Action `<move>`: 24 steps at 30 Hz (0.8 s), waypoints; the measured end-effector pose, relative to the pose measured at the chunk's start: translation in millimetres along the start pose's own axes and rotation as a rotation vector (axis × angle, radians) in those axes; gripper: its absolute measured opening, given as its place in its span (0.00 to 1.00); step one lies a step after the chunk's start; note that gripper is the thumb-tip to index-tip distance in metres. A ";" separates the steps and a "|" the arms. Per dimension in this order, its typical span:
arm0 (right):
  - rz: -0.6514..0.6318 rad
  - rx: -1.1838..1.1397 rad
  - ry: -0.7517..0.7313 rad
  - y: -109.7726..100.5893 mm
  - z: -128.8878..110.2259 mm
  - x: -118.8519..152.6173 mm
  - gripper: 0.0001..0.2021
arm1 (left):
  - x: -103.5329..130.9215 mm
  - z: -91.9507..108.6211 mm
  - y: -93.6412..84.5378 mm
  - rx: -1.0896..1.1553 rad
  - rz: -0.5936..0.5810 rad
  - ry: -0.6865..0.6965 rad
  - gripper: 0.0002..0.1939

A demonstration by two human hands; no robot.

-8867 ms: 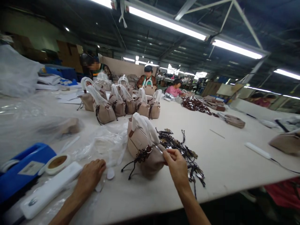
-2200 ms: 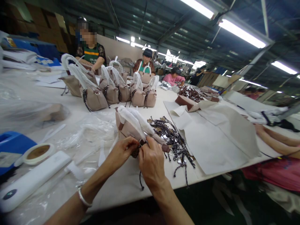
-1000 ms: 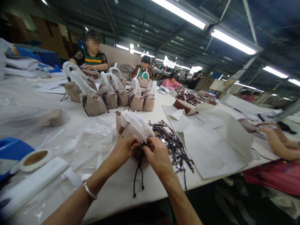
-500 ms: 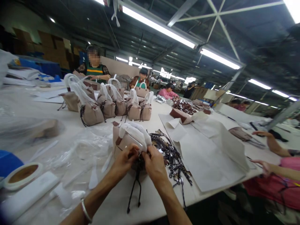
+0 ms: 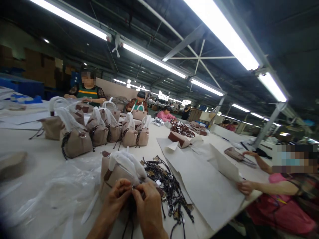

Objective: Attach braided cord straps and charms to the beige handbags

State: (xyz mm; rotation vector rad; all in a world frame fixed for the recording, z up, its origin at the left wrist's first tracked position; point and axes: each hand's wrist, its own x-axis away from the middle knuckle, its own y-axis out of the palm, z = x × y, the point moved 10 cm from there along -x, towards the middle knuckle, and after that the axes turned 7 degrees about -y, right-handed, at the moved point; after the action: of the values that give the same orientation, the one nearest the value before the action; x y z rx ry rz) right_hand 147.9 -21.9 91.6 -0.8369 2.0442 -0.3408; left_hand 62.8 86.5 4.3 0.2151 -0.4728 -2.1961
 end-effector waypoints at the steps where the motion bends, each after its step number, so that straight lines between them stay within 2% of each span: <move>1: 0.005 0.025 -0.006 0.1 -1.7 -0.6 0.07 | -0.2 0.3 -0.5 -0.019 -0.008 0.016 0.24; 8: -0.017 0.168 -0.087 7.1 -10.8 2.3 0.09 | 4.8 18.6 -3.2 -0.128 -0.011 0.194 0.19; 13: -0.029 0.170 -0.146 9.3 -13.7 5.9 0.09 | -1.8 0.2 -7.8 -0.049 0.017 0.105 0.24; 18: 0.001 0.092 -0.051 2.5 -8.7 4.1 0.10 | 1.1 -10.4 -11.9 -0.002 0.102 0.049 0.26; 21: 0.015 0.089 -0.042 2.7 -8.5 4.1 0.10 | 3.0 -3.1 -10.1 -0.047 0.087 0.081 0.26; 24: 0.032 0.087 -0.066 5.1 -10.1 5.7 0.09 | 6.6 15.3 -6.6 -0.101 0.055 0.192 0.22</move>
State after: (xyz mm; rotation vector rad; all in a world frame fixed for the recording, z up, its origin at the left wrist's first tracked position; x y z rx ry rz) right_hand 135.3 -22.7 91.2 -0.7522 1.9655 -0.3768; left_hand 49.1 89.0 15.7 0.3498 -0.2573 -2.1136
